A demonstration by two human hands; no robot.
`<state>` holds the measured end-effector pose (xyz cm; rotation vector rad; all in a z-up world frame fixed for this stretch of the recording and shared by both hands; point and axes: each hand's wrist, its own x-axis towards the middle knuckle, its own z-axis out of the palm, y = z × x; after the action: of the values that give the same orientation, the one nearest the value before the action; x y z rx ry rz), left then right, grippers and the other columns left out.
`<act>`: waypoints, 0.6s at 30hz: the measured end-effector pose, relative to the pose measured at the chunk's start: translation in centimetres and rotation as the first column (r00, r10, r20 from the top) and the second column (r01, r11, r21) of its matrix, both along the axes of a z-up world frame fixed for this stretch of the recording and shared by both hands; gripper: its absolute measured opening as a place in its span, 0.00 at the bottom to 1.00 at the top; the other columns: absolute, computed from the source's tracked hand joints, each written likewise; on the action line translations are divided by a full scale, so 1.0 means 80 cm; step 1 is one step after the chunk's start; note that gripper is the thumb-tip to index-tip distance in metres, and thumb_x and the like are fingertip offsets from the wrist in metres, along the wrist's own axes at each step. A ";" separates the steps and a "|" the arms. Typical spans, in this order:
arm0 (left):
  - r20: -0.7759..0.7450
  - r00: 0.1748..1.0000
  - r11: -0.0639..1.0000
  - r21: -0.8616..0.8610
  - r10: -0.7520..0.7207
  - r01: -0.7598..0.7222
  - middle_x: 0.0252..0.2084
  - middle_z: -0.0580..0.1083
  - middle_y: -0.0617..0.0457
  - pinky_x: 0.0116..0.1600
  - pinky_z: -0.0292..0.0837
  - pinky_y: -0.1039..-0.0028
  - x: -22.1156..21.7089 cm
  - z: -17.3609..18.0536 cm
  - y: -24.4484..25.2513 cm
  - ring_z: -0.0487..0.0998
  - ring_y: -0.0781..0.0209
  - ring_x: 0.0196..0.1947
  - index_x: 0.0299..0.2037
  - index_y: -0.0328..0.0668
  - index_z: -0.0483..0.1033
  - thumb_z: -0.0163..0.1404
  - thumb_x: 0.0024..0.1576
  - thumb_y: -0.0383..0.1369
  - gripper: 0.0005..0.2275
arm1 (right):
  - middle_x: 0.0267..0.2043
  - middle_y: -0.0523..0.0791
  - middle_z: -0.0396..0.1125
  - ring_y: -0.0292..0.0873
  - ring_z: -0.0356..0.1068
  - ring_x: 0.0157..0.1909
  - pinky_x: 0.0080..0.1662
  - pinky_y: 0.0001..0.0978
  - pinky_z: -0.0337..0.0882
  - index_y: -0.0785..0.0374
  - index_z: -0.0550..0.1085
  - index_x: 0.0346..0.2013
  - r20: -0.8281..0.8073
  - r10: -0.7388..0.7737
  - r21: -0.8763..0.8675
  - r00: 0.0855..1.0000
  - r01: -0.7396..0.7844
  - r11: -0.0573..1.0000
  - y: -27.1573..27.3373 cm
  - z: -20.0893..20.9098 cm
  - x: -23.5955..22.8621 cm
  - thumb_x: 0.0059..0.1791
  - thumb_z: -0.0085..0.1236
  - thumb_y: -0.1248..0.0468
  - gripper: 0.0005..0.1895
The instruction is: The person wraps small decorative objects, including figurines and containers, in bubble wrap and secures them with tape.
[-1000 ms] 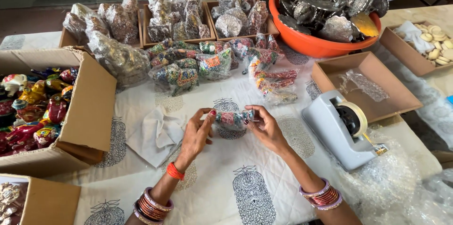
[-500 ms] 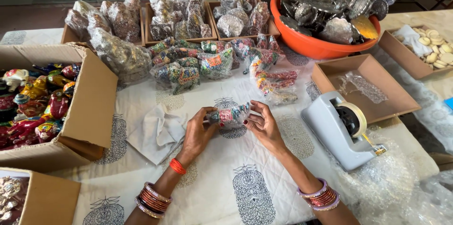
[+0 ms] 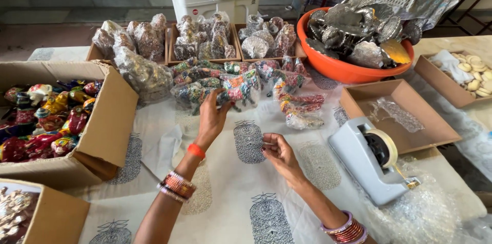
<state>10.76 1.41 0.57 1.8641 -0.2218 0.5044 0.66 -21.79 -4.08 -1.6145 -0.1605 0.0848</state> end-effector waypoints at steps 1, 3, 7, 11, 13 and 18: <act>0.050 0.998 0.998 0.047 0.041 -0.043 0.47 0.76 0.40 0.40 0.76 0.65 0.008 0.001 -0.008 0.80 0.47 0.42 0.56 0.34 0.71 0.59 0.56 0.27 0.18 | 0.54 0.44 0.68 0.37 0.68 0.54 0.57 0.30 0.71 0.64 0.68 0.57 -0.002 0.008 0.024 1.000 -0.008 1.000 0.000 0.000 0.000 0.49 0.55 0.74 0.20; 0.105 0.992 0.993 0.086 0.076 -0.086 0.48 0.74 0.37 0.40 0.74 0.62 0.026 -0.009 -0.024 0.78 0.43 0.41 0.55 0.34 0.71 0.60 0.55 0.27 0.18 | 0.53 0.44 0.68 0.36 0.68 0.54 0.57 0.29 0.71 0.65 0.68 0.56 0.001 0.012 0.042 1.000 -0.012 0.999 -0.002 -0.001 -0.001 0.50 0.55 0.74 0.19; 0.174 0.981 0.982 0.155 0.083 -0.111 0.49 0.72 0.33 0.48 0.71 0.55 0.053 -0.064 -0.033 0.75 0.35 0.46 0.55 0.33 0.71 0.59 0.55 0.27 0.18 | 0.52 0.43 0.68 0.35 0.67 0.52 0.56 0.28 0.71 0.64 0.68 0.56 -0.017 0.069 0.079 0.997 -0.067 0.995 0.001 -0.008 -0.002 0.50 0.55 0.74 0.20; 0.159 0.984 0.979 0.173 0.079 -0.106 0.50 0.72 0.33 0.50 0.71 0.53 0.059 -0.088 -0.035 0.74 0.33 0.48 0.55 0.34 0.71 0.59 0.56 0.27 0.18 | 0.51 0.42 0.67 0.34 0.66 0.51 0.54 0.27 0.71 0.65 0.69 0.56 -0.029 0.114 0.079 0.993 -0.111 0.991 0.003 -0.011 0.000 0.49 0.57 0.73 0.20; 0.132 0.987 0.977 0.180 0.094 -0.117 0.50 0.72 0.32 0.51 0.71 0.52 0.051 -0.087 -0.035 0.74 0.32 0.48 0.56 0.34 0.71 0.58 0.56 0.26 0.18 | 0.50 0.42 0.67 0.34 0.66 0.50 0.53 0.26 0.71 0.64 0.69 0.56 -0.057 0.112 0.057 0.992 -0.108 0.992 0.004 -0.006 -0.006 0.49 0.57 0.73 0.20; 0.081 0.992 0.972 0.206 0.094 -0.109 0.51 0.71 0.31 0.51 0.71 0.52 0.043 -0.065 -0.027 0.75 0.33 0.48 0.58 0.33 0.69 0.54 0.55 0.21 0.19 | 0.48 0.41 0.67 0.33 0.66 0.49 0.52 0.25 0.71 0.64 0.70 0.56 -0.110 0.106 -0.005 0.988 -0.108 0.994 0.004 0.006 -0.006 0.50 0.57 0.71 0.19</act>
<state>14.17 -0.75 -4.64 2.0732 -0.2355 0.6386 0.20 -21.50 -3.61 -1.6078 -0.1621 0.2568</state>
